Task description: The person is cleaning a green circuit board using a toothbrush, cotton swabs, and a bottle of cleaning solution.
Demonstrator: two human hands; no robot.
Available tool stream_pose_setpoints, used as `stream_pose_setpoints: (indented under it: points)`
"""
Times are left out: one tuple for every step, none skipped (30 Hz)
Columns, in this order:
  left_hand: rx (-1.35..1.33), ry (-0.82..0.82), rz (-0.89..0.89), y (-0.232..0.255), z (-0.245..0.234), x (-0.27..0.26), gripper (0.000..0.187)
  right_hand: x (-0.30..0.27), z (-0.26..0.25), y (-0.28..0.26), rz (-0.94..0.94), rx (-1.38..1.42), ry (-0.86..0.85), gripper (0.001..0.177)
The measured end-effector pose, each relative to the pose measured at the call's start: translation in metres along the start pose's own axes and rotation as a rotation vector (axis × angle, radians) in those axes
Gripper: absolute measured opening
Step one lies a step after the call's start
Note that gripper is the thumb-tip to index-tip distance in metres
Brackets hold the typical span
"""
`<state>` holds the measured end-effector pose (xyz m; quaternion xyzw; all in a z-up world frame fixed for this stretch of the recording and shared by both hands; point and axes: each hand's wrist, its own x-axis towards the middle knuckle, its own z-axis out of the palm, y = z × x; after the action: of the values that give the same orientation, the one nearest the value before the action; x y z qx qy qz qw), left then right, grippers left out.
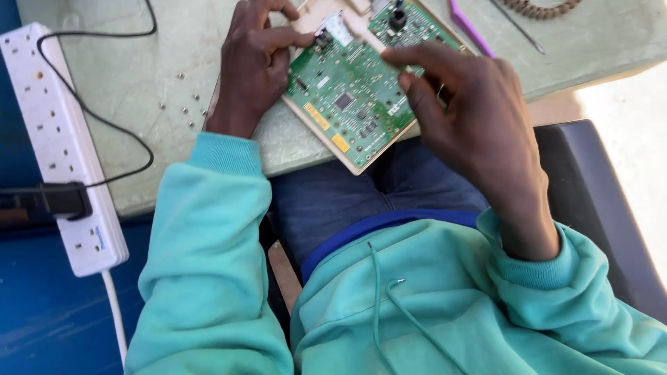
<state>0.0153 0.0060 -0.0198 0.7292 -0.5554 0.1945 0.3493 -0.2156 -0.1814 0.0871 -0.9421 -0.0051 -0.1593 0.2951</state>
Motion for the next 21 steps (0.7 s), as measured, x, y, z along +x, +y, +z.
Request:
stream_pose_setpoints:
  points:
    - [-0.013, 0.021, 0.01, -0.002, 0.004, 0.003, 0.036, -0.001, -0.002, 0.001, -0.017, -0.038, 0.067, 0.026]
    - [-0.014, 0.027, 0.003, 0.002, 0.002, 0.001, 0.036, 0.006, 0.013, 0.009, -0.021, -0.041, 0.06, 0.026]
    - [-0.017, 0.022, -0.014, 0.005, 0.001, 0.003, 0.035, 0.013, 0.028, 0.017, -0.041, 0.039, 0.065, 0.024]
    - [-0.021, 0.016, -0.032, 0.007, 0.0, 0.005, 0.034, 0.021, 0.042, 0.027, -0.061, 0.119, 0.07, 0.023]
    - [-0.02, 0.027, -0.033, 0.007, 0.0, 0.006, 0.034, 0.022, 0.045, 0.029, -0.068, 0.112, 0.067, 0.023]
    - [-0.02, 0.027, -0.018, 0.006, 0.0, 0.006, 0.035, 0.024, 0.049, 0.031, -0.092, 0.117, 0.093, 0.024]
    - [-0.019, 0.026, -0.008, 0.004, 0.0, 0.005, 0.036, 0.026, 0.055, 0.033, -0.115, 0.125, 0.116, 0.026]
    - [-0.017, 0.036, -0.014, 0.004, 0.002, 0.006, 0.036, 0.023, 0.045, 0.028, -0.122, 0.121, 0.108, 0.026]
    - [-0.003, 0.034, -0.006, 0.003, 0.003, 0.005, 0.034, 0.021, 0.037, 0.022, -0.077, 0.101, 0.047, 0.025]
    - [0.011, 0.033, 0.001, 0.003, 0.003, 0.003, 0.033, 0.018, 0.029, 0.017, -0.033, 0.081, -0.014, 0.026]
    - [0.01, 0.034, -0.01, -0.003, 0.007, -0.001, 0.033, 0.019, 0.032, 0.017, -0.033, 0.082, -0.025, 0.026]
    - [0.024, 0.038, -0.018, -0.009, 0.011, -0.005, 0.035, 0.019, 0.033, 0.018, -0.073, 0.057, 0.006, 0.024]
    - [0.028, 0.043, -0.015, -0.015, 0.018, -0.003, 0.038, 0.019, 0.032, 0.02, -0.106, 0.022, 0.045, 0.021]
    - [0.018, 0.046, -0.015, -0.009, 0.016, -0.005, 0.038, 0.019, 0.041, 0.02, -0.1, 0.014, 0.042, 0.021]
    - [0.011, 0.041, -0.025, -0.005, 0.013, -0.003, 0.035, 0.022, 0.048, 0.02, -0.066, 0.048, 0.072, 0.022]
    - [0.004, 0.035, -0.034, -0.002, 0.008, -0.001, 0.031, 0.027, 0.055, 0.02, -0.032, 0.083, 0.101, 0.022]
    - [0.007, 0.043, -0.037, -0.002, 0.011, 0.001, 0.031, 0.021, 0.048, 0.015, -0.039, 0.079, 0.097, 0.022]
    - [0.001, 0.053, -0.01, -0.003, 0.013, 0.002, 0.035, 0.015, 0.041, 0.009, -0.026, 0.068, 0.054, 0.023]
    - [0.01, 0.06, 0.015, -0.005, 0.01, 0.0, 0.04, 0.011, 0.038, 0.002, -0.024, 0.066, 0.013, 0.024]
    - [0.027, 0.067, 0.01, -0.012, 0.01, 0.0, 0.04, 0.013, 0.041, 0.004, -0.042, 0.072, 0.01, 0.024]
    - [0.009, 0.055, -0.028, -0.015, 0.016, -0.002, 0.042, 0.009, 0.042, 0.007, -0.064, 0.057, 0.053, 0.023]
